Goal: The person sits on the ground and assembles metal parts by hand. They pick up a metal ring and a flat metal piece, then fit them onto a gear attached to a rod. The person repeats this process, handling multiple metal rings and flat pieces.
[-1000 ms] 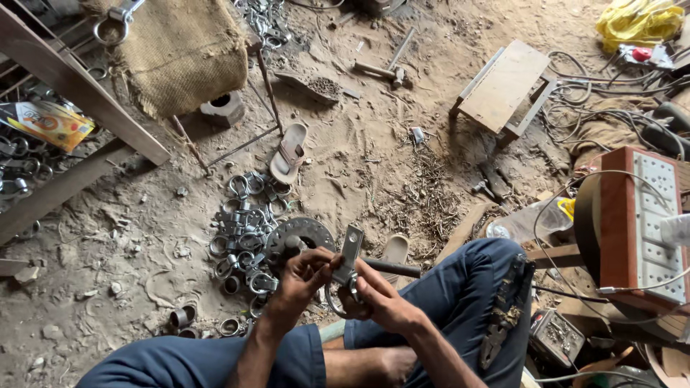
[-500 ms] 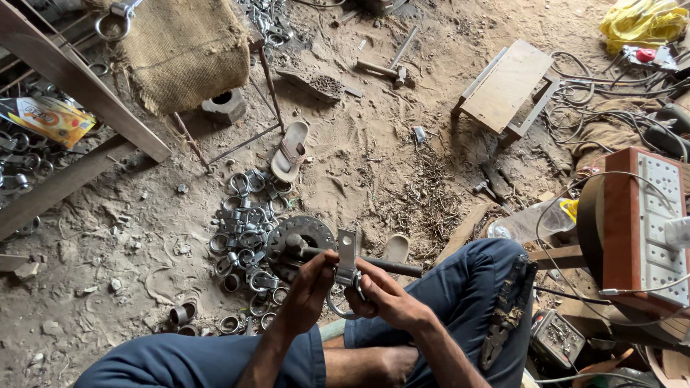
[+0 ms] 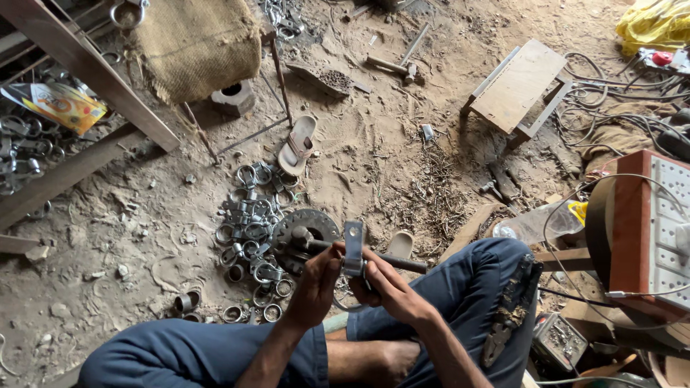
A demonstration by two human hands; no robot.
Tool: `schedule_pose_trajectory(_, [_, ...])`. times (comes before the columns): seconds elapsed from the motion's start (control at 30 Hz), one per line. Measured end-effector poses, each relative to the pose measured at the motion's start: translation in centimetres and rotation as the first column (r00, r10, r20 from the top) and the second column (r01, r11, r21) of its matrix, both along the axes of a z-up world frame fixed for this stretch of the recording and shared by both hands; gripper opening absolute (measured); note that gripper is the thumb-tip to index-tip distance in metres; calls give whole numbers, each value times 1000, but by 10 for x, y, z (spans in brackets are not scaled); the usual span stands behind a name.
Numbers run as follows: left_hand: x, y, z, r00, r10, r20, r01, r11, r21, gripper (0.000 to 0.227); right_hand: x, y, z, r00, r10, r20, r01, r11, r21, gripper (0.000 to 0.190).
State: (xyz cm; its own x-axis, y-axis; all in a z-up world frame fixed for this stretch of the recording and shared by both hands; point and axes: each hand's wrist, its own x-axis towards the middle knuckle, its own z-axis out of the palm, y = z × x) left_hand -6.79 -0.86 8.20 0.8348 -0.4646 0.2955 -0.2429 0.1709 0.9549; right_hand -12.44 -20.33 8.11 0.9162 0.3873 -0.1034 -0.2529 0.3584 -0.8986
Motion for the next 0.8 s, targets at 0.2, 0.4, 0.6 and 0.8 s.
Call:
schedule_pose_trajectory(0.2, [12,11,-26,988,122,95,-144,953,265,47,4,4,-24,961,-262,88,265,791,-552,52])
schedule_pose_trajectory(0.4, [6,-18,-43,897,-53,-439,-71,963,-261,36,25,32,68,992,-128,-3,55,447,-893,39])
schedule_pose_trajectory(0.6, [21,-10,-40,732,-123,-670,-222,887,-405,36,20,43,106,712,163,683,589,390,-708,49])
schedule_pose_trajectory(0.8, [29,2,-24,805,-51,-592,-187,924,-334,37,37,20,86,922,-128,365,372,550,-748,29])
